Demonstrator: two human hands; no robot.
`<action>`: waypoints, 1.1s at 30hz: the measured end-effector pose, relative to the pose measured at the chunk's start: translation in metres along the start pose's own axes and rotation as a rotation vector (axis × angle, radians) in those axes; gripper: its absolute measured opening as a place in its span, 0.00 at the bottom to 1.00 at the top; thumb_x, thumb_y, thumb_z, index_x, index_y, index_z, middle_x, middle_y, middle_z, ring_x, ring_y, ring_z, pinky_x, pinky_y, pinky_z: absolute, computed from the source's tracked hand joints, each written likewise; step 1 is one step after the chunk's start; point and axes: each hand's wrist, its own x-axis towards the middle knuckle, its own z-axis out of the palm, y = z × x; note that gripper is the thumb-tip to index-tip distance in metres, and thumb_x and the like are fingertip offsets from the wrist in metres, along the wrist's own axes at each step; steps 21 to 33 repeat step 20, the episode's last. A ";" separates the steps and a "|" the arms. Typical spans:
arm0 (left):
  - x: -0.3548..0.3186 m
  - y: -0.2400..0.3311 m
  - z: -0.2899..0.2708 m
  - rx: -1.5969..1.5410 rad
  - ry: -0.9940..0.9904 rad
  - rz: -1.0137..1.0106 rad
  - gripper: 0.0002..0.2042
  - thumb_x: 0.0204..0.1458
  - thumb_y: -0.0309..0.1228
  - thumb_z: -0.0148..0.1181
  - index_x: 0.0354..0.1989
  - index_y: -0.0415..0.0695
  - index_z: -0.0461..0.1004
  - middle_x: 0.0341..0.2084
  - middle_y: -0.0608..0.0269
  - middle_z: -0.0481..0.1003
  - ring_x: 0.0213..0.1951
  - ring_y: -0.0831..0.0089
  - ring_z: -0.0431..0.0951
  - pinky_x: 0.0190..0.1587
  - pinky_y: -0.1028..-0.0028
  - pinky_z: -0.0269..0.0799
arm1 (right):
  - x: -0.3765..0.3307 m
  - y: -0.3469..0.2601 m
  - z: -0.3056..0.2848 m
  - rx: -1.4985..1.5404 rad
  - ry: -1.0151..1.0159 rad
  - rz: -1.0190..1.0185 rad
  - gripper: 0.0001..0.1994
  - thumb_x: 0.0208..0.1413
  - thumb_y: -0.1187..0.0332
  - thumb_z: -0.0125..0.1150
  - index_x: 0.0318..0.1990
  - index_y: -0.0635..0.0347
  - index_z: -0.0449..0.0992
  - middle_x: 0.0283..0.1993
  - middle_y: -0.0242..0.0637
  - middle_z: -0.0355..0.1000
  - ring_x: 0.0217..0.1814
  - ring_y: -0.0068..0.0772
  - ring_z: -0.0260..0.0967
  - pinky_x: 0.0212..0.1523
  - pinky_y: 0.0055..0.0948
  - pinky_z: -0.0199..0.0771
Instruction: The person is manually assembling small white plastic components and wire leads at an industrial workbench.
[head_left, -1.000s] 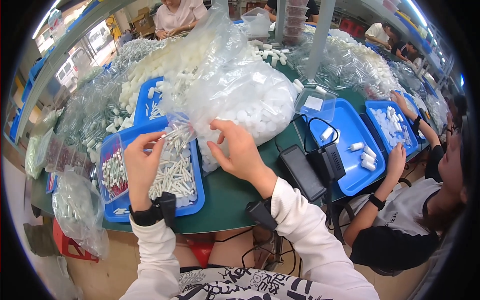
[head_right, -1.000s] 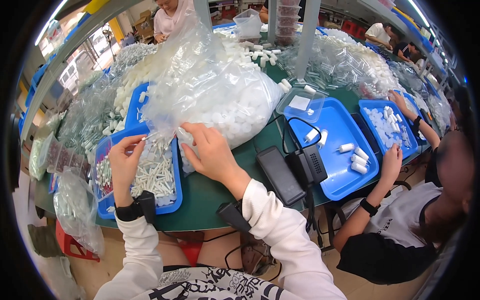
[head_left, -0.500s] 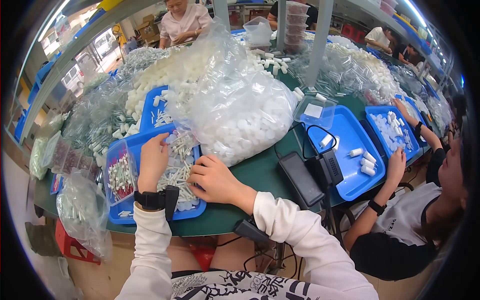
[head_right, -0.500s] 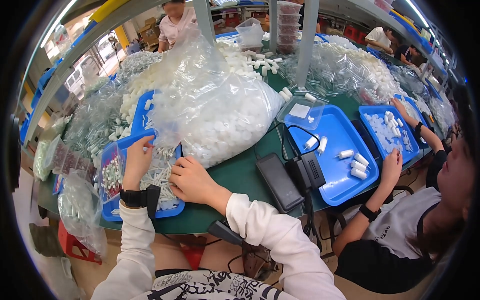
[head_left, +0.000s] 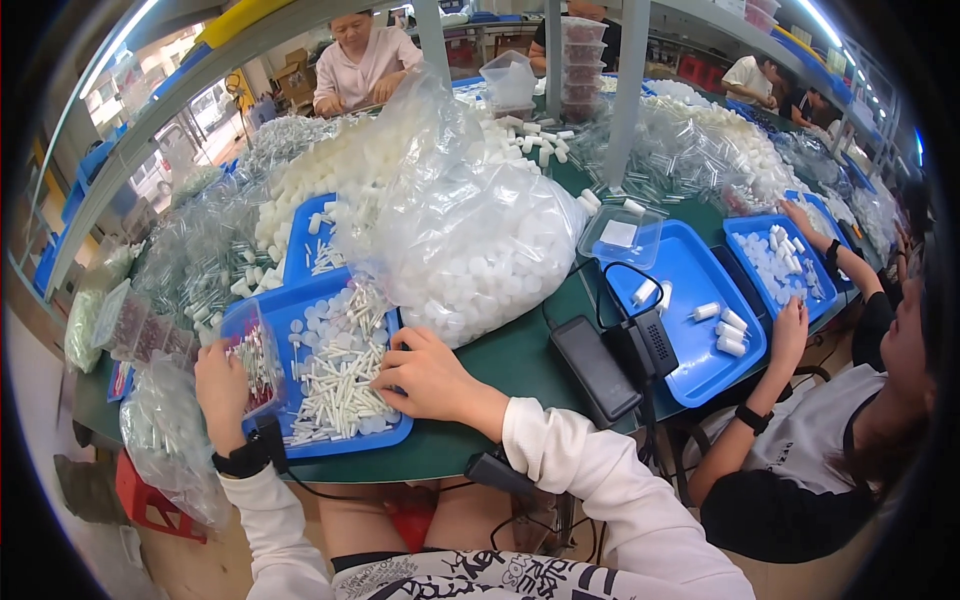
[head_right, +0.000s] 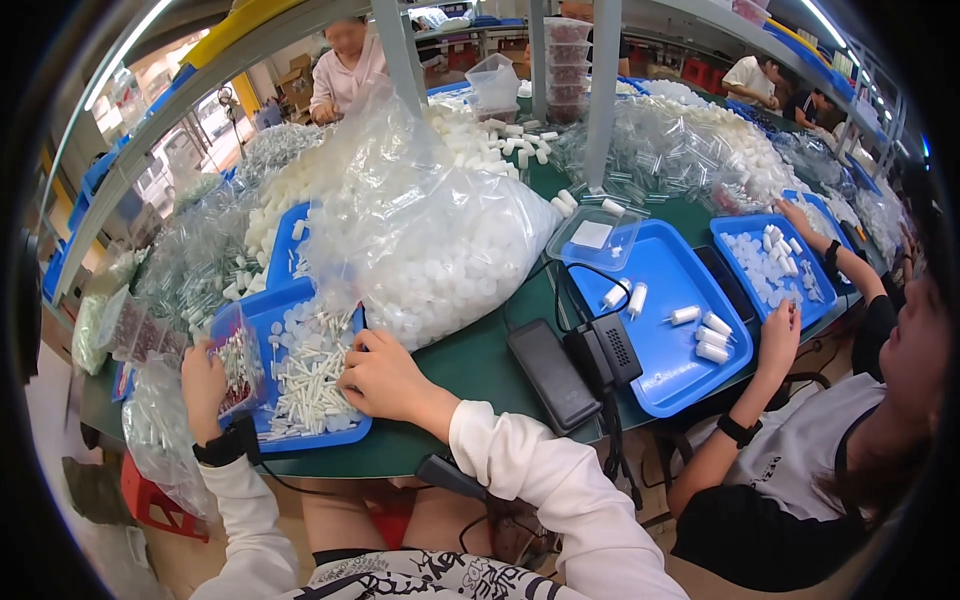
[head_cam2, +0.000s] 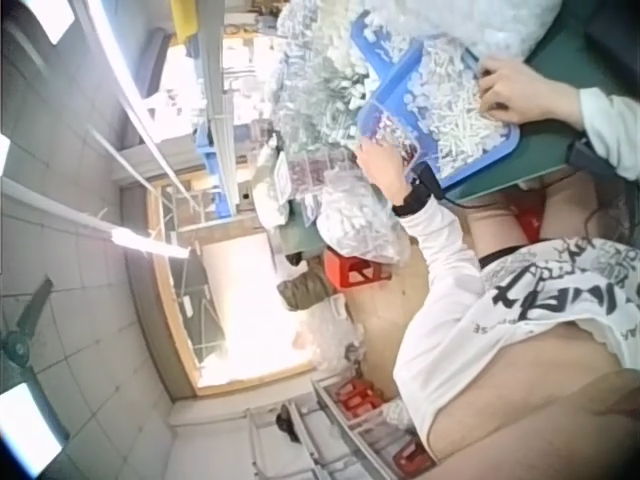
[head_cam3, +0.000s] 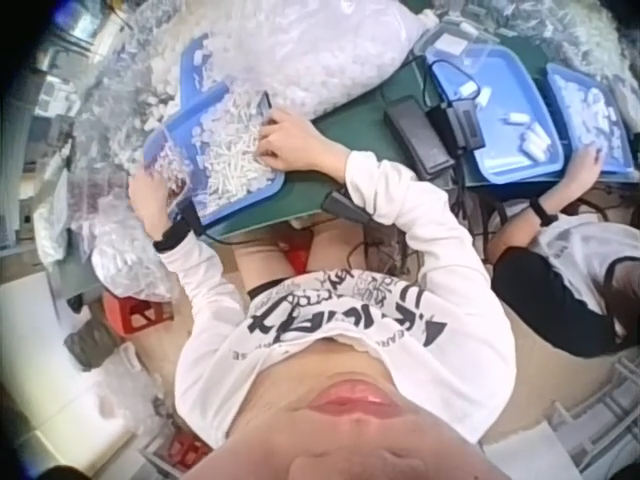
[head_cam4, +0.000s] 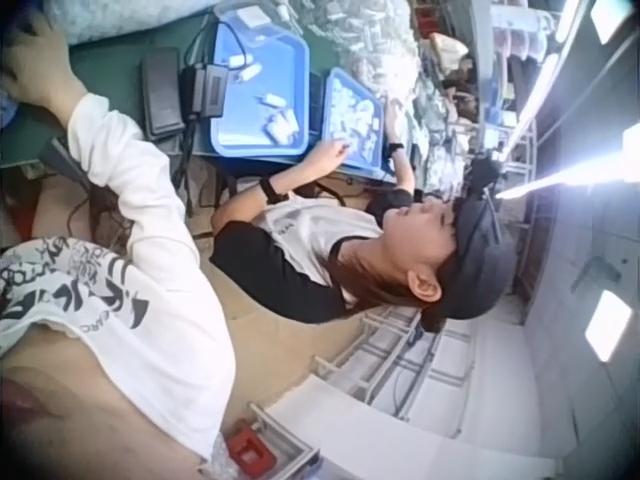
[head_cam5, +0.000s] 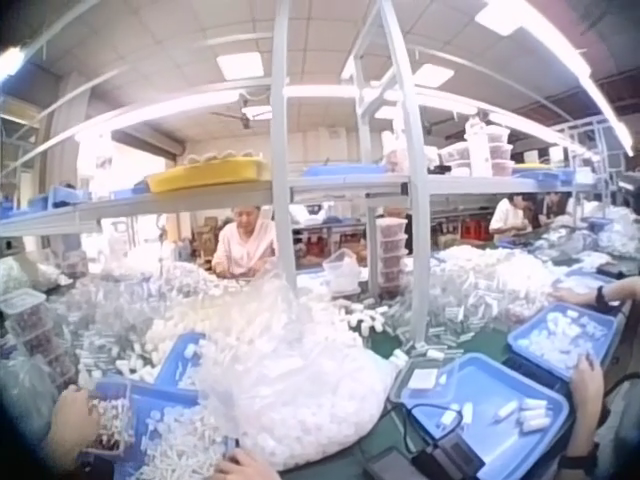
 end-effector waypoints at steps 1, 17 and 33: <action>0.001 -0.009 0.000 0.104 -0.056 -0.096 0.14 0.49 0.26 0.52 0.45 0.40 0.73 0.41 0.47 0.73 0.45 0.49 0.72 0.46 0.57 0.68 | 0.000 0.000 0.000 -0.001 0.002 0.000 0.05 0.41 0.67 0.65 0.28 0.49 0.81 0.31 0.25 0.73 0.45 0.35 0.64 0.49 0.33 0.64; 0.013 -0.016 0.014 0.070 -0.088 -0.173 0.05 0.43 0.29 0.59 0.30 0.46 0.77 0.28 0.55 0.77 0.37 0.55 0.78 0.38 0.60 0.72 | 0.002 0.002 -0.007 0.158 0.128 0.014 0.05 0.44 0.70 0.64 0.30 0.53 0.76 0.30 0.30 0.70 0.39 0.36 0.66 0.42 0.33 0.64; 0.014 -0.019 0.018 0.116 -0.066 -0.211 0.04 0.43 0.29 0.60 0.28 0.47 0.77 0.28 0.56 0.77 0.36 0.55 0.78 0.38 0.60 0.72 | 0.002 0.004 -0.006 0.167 0.135 0.019 0.05 0.44 0.70 0.65 0.30 0.54 0.76 0.30 0.30 0.70 0.37 0.36 0.66 0.41 0.33 0.66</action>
